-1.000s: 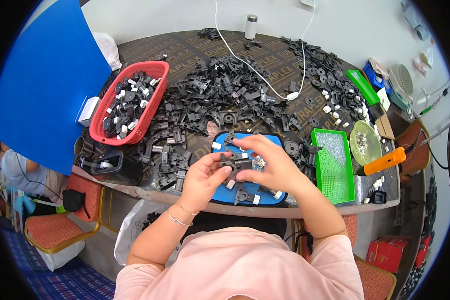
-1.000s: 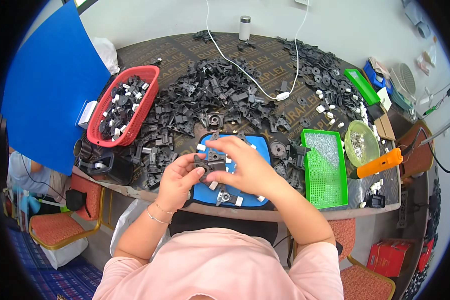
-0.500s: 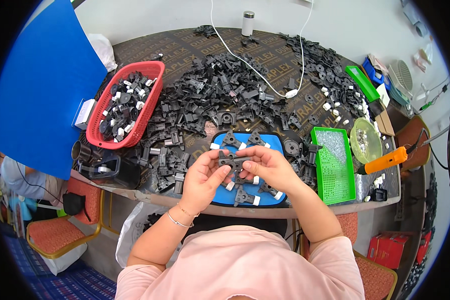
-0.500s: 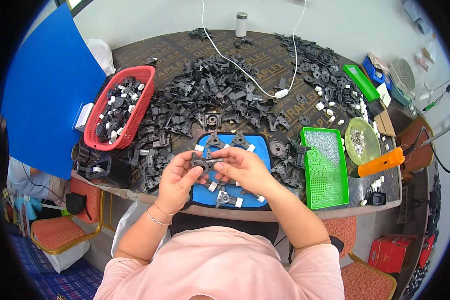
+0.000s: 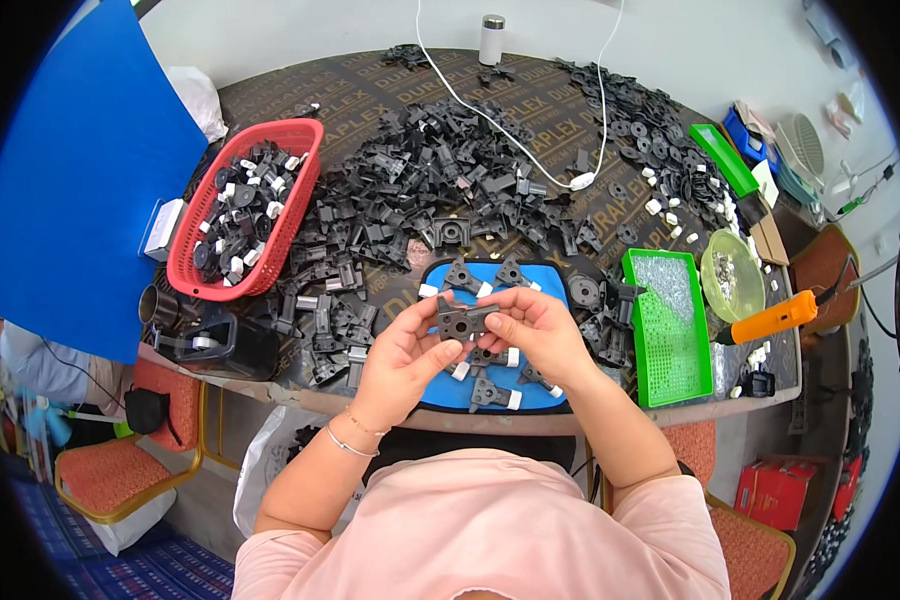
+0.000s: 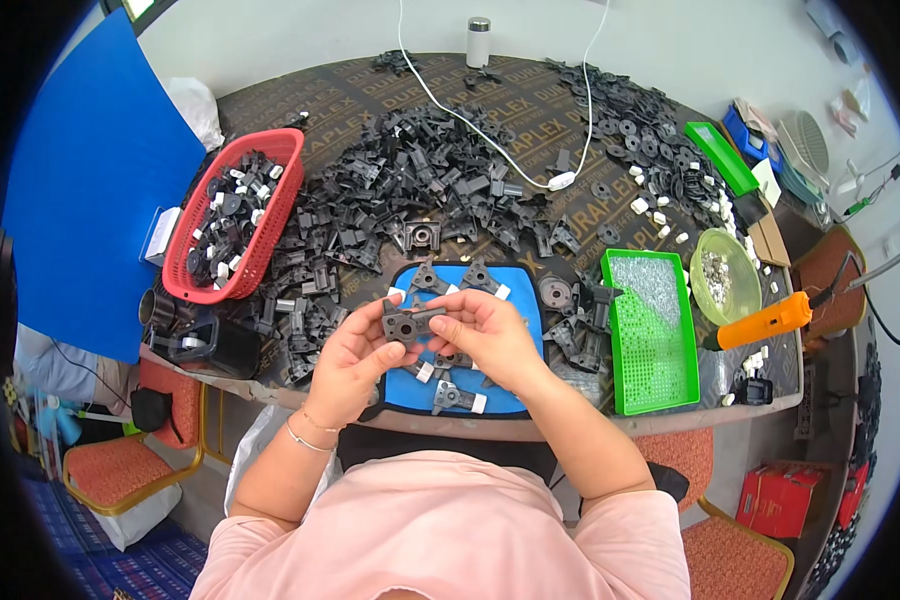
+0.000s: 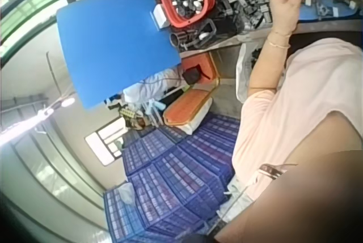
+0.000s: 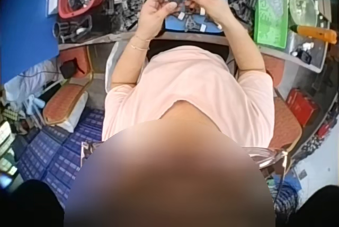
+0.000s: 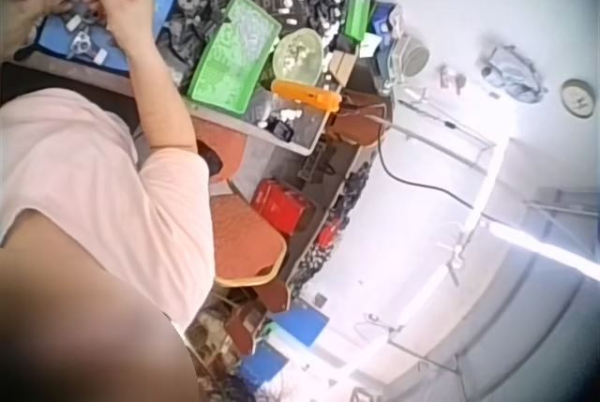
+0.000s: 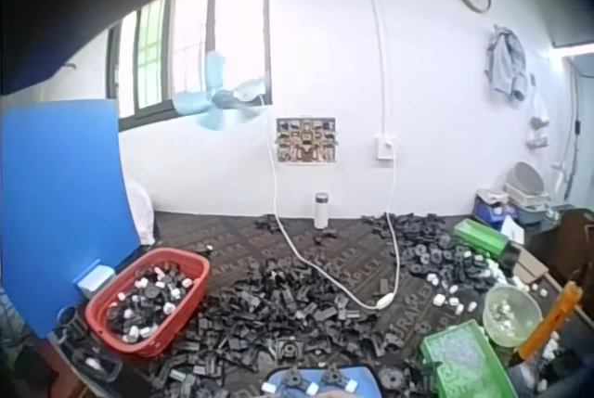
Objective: Assembling small motor components by placing parts and using an electric screwdriver.
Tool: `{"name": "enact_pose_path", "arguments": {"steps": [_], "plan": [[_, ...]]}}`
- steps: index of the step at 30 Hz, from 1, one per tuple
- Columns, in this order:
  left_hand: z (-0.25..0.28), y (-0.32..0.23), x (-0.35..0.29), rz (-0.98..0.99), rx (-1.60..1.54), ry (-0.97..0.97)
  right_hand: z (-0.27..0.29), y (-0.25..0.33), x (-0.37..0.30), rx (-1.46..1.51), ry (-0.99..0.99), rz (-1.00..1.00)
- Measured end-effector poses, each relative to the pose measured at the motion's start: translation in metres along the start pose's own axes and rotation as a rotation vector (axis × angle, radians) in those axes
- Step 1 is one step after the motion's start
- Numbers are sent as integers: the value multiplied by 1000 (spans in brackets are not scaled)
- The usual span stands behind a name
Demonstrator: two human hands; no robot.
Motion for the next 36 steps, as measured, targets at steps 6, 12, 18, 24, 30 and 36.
{"name": "enact_pose_path", "arguments": {"steps": [6,12,18,24,30,36], "plan": [[12,4,0,24,51,12,-4,-1,-4,39,-33,13],[10,3,-5,-62,180,30,-10,-7,-9,62,-22,13],[8,4,-6,-130,196,127,-7,-22,-13,48,71,148],[17,1,-1,-112,250,-10,5,16,10,-330,105,143],[32,5,14,-153,690,-40,41,16,16,-1433,26,199],[25,5,24,-206,837,-45,42,17,13,-1502,-92,234]]}}
Point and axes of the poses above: each hand's wrist, its own x-axis towards the middle knuckle, its own z-axis out of the back of the hand, y = z × x, the point moved 5 cm from there along x, towards the middle knuckle, and after that the axes turned 14 degrees about x, right-handed, at the moved point
